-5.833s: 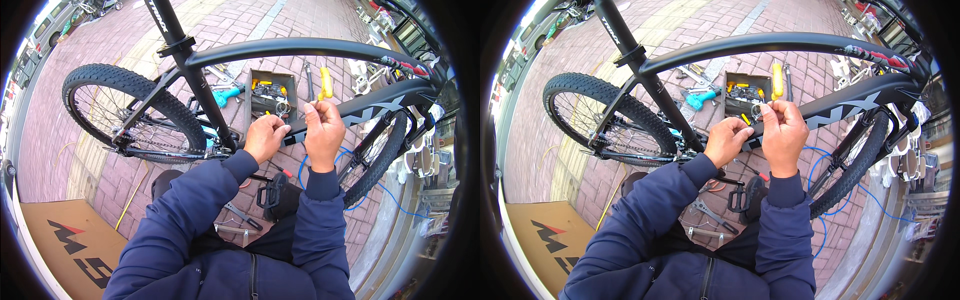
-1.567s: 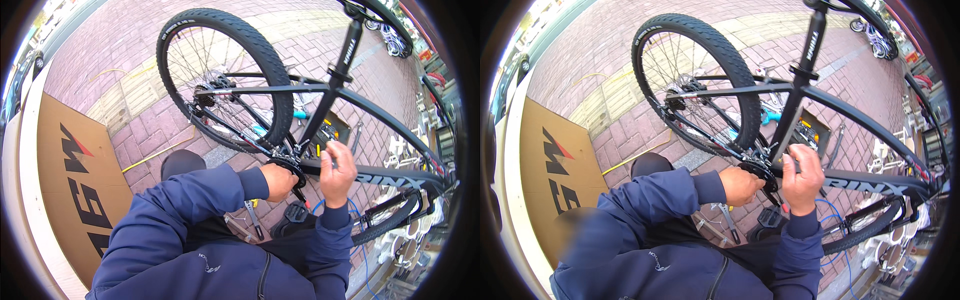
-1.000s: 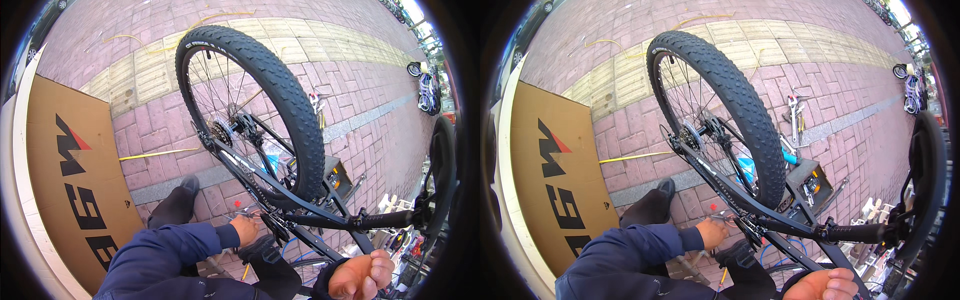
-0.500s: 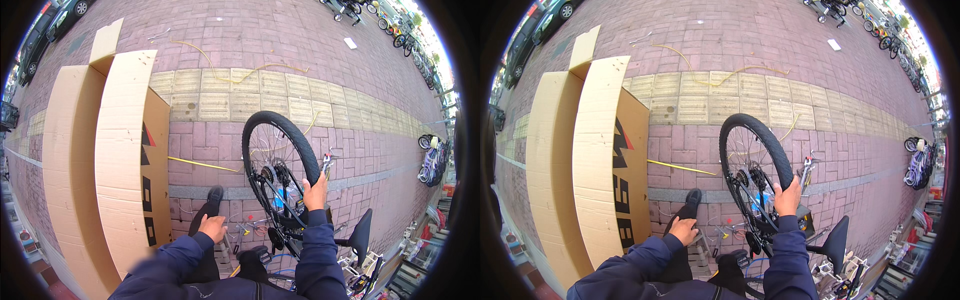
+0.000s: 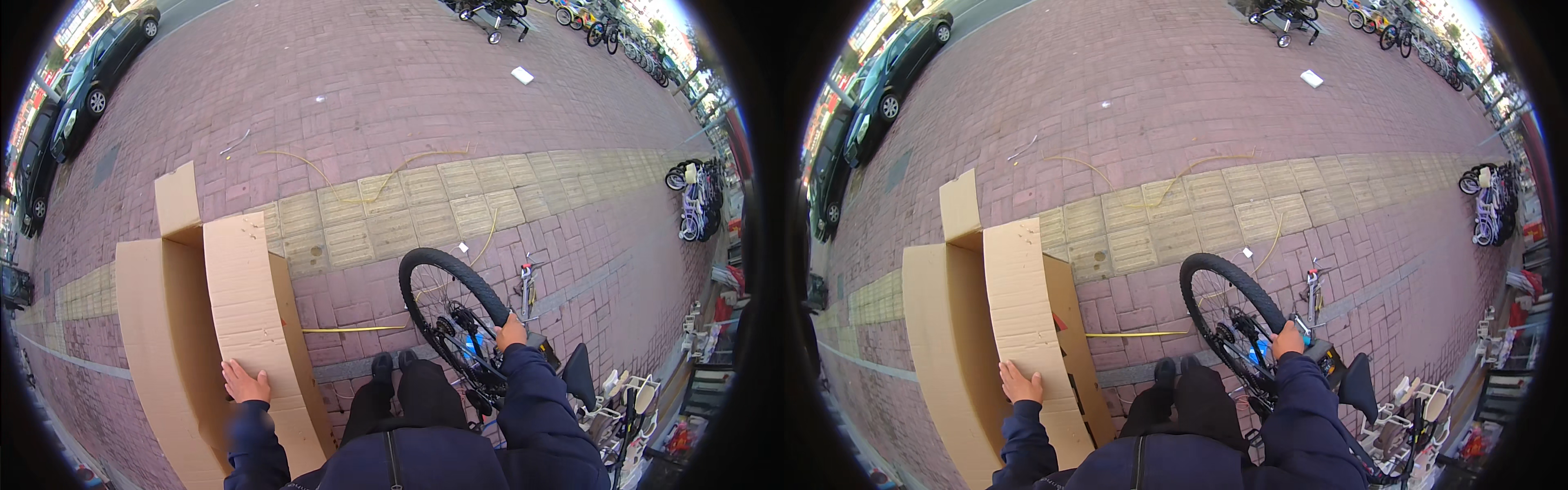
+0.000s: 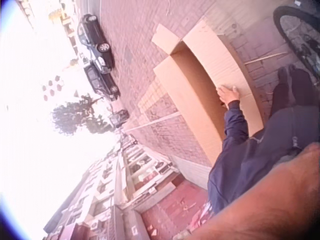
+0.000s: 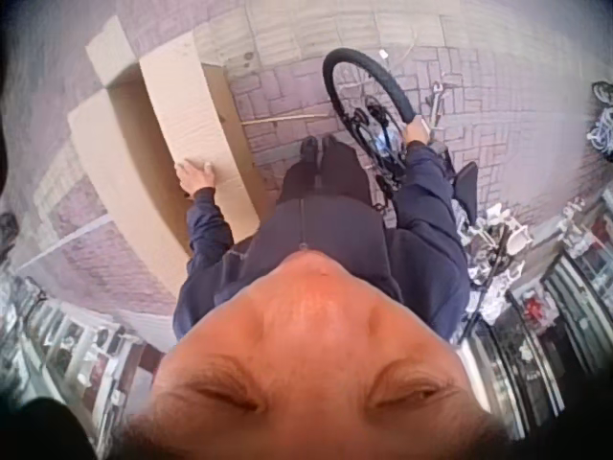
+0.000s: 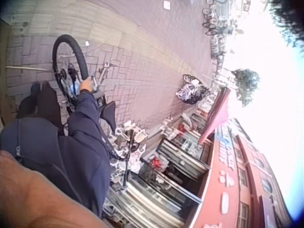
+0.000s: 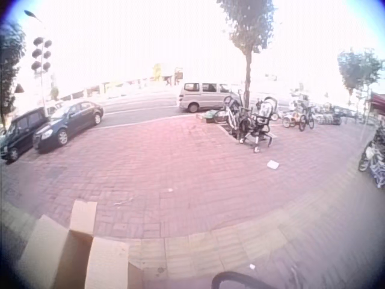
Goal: The person uses a yellow-handled tool to work on the bicycle's crankset area, then retrieves a small blue package and a white cable from a cardboard box. They attach the cable to the seat post and secure it with a zip tie.
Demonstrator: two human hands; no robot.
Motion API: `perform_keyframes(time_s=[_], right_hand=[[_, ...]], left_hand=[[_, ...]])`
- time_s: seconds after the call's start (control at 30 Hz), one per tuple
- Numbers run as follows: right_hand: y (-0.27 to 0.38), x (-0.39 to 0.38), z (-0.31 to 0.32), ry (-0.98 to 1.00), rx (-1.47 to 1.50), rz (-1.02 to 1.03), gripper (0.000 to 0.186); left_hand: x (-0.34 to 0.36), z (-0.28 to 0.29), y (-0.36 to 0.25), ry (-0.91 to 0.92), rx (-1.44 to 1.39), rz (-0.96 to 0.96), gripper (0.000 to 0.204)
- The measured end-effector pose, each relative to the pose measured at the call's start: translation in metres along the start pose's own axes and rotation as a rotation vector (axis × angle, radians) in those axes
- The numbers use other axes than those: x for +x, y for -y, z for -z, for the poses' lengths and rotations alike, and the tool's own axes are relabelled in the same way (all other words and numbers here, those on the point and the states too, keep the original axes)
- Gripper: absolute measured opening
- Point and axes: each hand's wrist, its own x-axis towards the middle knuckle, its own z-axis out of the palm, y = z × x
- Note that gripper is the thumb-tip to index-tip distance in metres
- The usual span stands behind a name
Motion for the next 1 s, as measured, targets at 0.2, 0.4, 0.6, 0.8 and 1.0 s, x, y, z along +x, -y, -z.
perform_keyframes(time_s=[0.2,0.4,0.6,0.8,1.0], right_hand=[[0.001,-0.004,-0.001,0.054,0.049,-0.023,0.050],[0.011,-0.006,0.005,0.077,0.167,-0.070,0.048],[0.037,0.005,0.015,0.272,0.246,-0.429,0.069],[0.063,0.035,0.041,0.286,0.495,-0.779,0.074],[0.131,0.072,0.049,0.175,0.556,-1.512,0.076]], left_hand=[[0.001,0.007,-0.061,-0.172,-0.077,-0.521,0.091],[0.089,-0.040,-0.166,0.636,-0.168,-0.690,0.063],[0.200,-0.026,-0.232,0.796,-0.049,-0.537,0.056],[0.293,0.029,-0.312,0.730,0.466,-0.719,0.045],[0.379,0.051,-0.448,0.844,0.561,-1.037,0.037]])
